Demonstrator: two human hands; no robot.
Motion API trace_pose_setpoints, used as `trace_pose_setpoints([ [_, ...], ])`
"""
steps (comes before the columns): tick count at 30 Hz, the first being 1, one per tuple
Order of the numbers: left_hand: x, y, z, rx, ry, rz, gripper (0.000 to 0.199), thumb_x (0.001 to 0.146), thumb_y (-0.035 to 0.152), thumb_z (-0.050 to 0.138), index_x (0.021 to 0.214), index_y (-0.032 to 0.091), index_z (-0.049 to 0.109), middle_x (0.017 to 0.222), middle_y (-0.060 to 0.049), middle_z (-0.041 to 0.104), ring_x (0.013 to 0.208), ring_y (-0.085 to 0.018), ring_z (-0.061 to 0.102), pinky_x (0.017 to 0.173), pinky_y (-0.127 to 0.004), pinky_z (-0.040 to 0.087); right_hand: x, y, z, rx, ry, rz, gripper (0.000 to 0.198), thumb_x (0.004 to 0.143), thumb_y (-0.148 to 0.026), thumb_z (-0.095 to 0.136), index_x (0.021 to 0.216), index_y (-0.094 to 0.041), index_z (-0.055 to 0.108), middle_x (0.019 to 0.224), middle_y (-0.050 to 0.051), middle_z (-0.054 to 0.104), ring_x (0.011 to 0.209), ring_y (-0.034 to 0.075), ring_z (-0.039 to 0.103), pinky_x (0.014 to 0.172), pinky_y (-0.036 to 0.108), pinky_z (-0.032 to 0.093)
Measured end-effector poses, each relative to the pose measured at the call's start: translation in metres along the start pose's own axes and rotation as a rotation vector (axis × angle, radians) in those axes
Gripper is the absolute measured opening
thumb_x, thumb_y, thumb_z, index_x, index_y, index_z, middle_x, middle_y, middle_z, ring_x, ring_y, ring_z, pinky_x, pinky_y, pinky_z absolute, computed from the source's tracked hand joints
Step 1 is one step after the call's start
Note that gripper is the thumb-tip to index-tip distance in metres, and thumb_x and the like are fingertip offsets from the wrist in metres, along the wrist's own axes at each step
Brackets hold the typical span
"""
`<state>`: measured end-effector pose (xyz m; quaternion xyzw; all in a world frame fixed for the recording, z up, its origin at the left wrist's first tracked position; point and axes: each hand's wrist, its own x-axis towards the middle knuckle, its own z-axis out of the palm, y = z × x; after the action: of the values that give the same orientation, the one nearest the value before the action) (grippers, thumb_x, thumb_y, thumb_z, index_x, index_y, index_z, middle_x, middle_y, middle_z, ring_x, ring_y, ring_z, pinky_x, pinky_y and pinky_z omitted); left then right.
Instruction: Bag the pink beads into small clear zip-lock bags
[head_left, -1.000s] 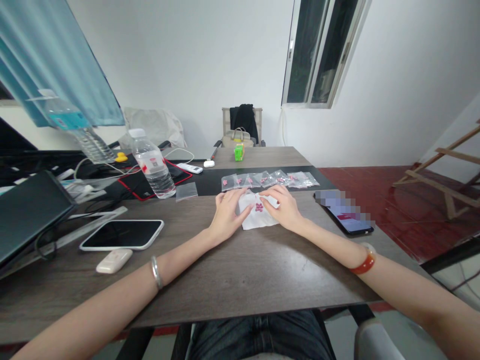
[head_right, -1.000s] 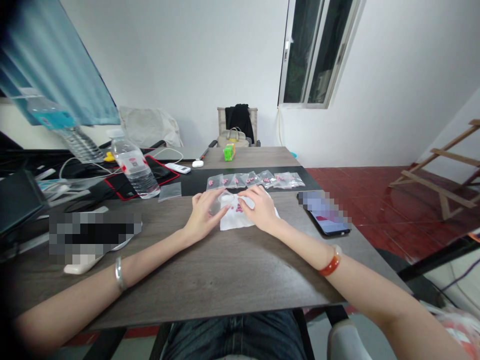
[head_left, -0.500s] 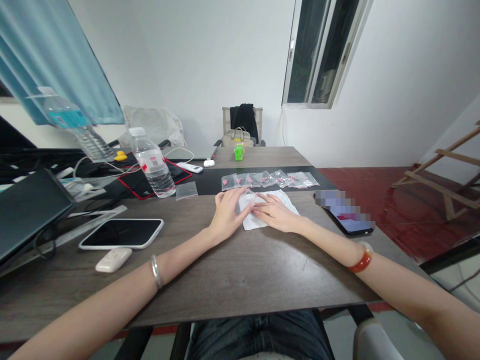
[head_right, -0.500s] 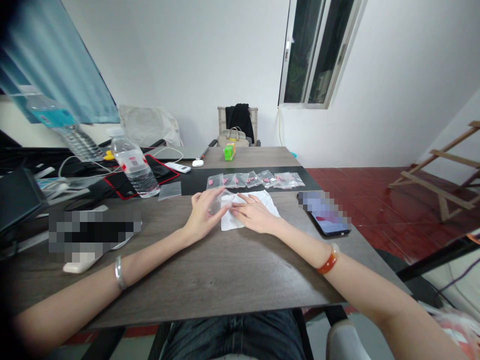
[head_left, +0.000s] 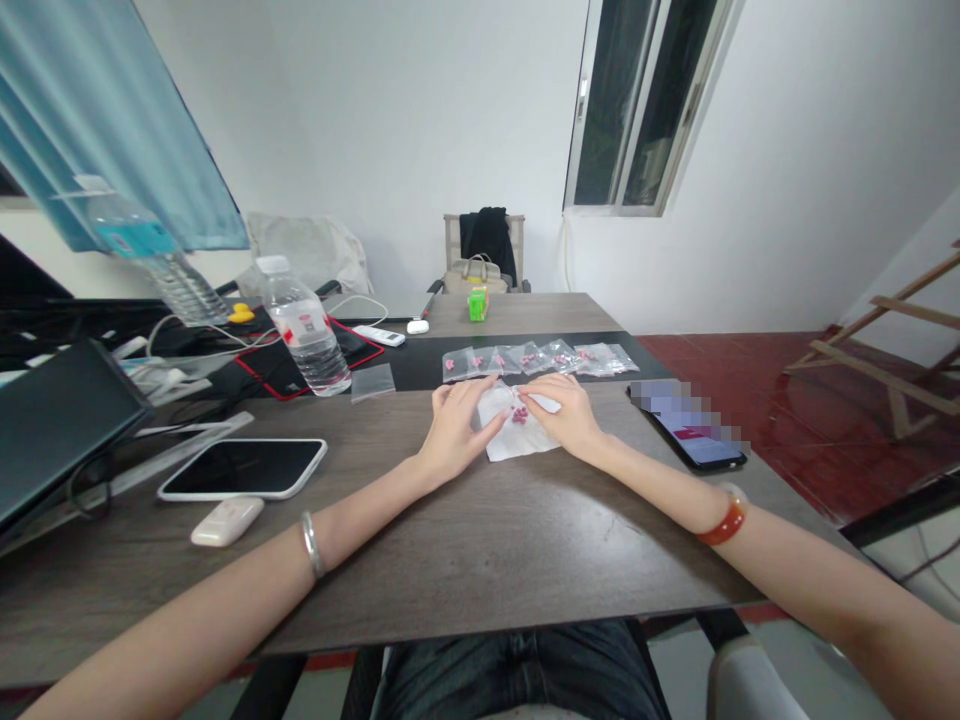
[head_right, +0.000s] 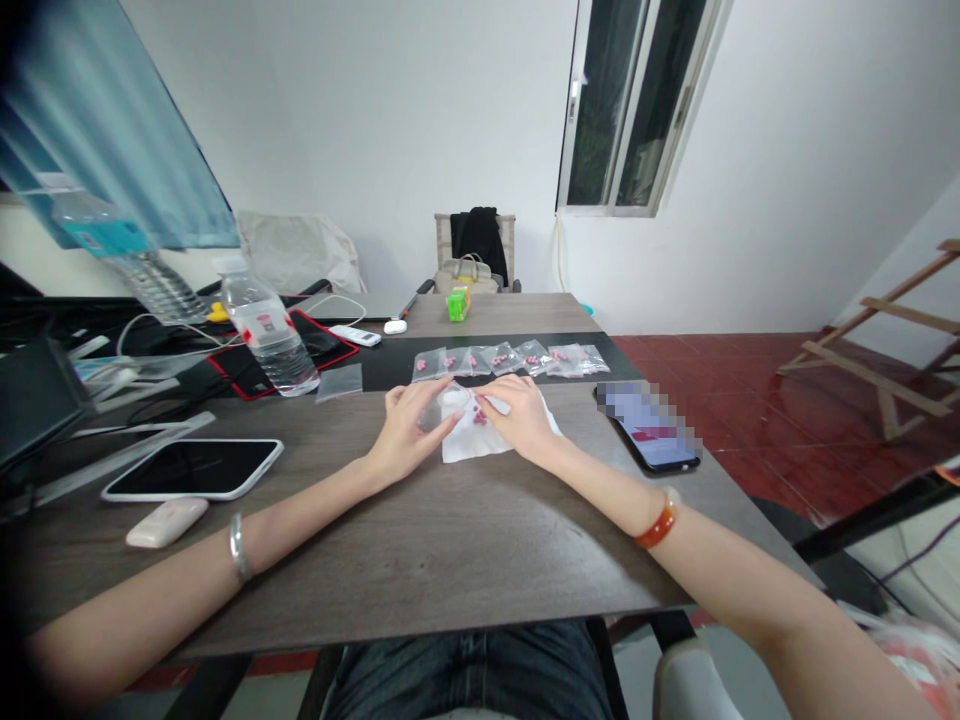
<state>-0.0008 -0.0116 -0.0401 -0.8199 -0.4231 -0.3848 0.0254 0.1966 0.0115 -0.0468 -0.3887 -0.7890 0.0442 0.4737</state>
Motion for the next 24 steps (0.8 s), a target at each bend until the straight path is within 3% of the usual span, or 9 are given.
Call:
trace_pose_setpoints([
  [3, 0.000, 0.000, 0.000, -0.005, -0.020, 0.025, 0.047, 0.088, 0.040, 0.055, 0.133, 0.026, 0.046, 0.125, -0.009, 0.062, 0.114, -0.025, 0.055, 0.100, -0.043, 0.028, 0.001, -0.008, -0.004, 0.057, 0.153, 0.049, 0.019, 0.087, -0.028, 0.059, 0.101, -0.025, 0.072, 0.094, 0.004, 0.073, 0.090, 0.020, 0.064, 0.088, 0.040, 0.046],
  [5, 0.000, 0.000, 0.000, -0.007, -0.023, 0.036, 0.047, 0.088, 0.040, 0.056, 0.132, 0.025, 0.047, 0.124, -0.009, 0.062, 0.114, -0.025, 0.055, 0.100, -0.043, 0.028, 0.001, -0.011, -0.006, 0.072, 0.185, 0.038, 0.017, 0.086, -0.030, 0.060, 0.097, -0.026, 0.073, 0.092, 0.004, 0.073, 0.089, 0.021, 0.063, 0.087, 0.040, 0.047],
  [12, 0.001, 0.001, -0.001, -0.047, -0.056, 0.040, 0.046, 0.088, 0.041, 0.055, 0.130, 0.024, 0.048, 0.124, -0.010, 0.062, 0.114, -0.024, 0.055, 0.099, -0.042, 0.029, 0.000, -0.015, -0.007, 0.103, 0.039, -0.150, 0.017, 0.088, -0.031, 0.058, 0.093, -0.027, 0.074, 0.096, 0.002, 0.074, 0.096, 0.021, 0.063, 0.091, 0.042, 0.047],
  [19, 0.001, 0.001, -0.001, -0.026, -0.031, 0.003, 0.043, 0.089, 0.041, 0.053, 0.129, 0.024, 0.049, 0.125, -0.009, 0.062, 0.115, -0.024, 0.055, 0.099, -0.042, 0.028, 0.001, -0.009, -0.004, 0.068, 0.065, -0.087, 0.014, 0.086, -0.029, 0.061, 0.091, -0.024, 0.073, 0.092, 0.005, 0.073, 0.090, 0.020, 0.062, 0.089, 0.040, 0.046],
  [24, 0.000, -0.001, 0.000, -0.005, -0.002, 0.004, 0.040, 0.090, 0.039, 0.053, 0.126, 0.021, 0.049, 0.125, -0.009, 0.062, 0.115, -0.023, 0.054, 0.098, -0.040, 0.027, 0.004, 0.007, 0.001, -0.030, -0.072, 0.005, 0.018, 0.087, -0.031, 0.059, 0.095, -0.020, 0.071, 0.099, 0.007, 0.071, 0.098, 0.021, 0.061, 0.091, 0.039, 0.044],
])
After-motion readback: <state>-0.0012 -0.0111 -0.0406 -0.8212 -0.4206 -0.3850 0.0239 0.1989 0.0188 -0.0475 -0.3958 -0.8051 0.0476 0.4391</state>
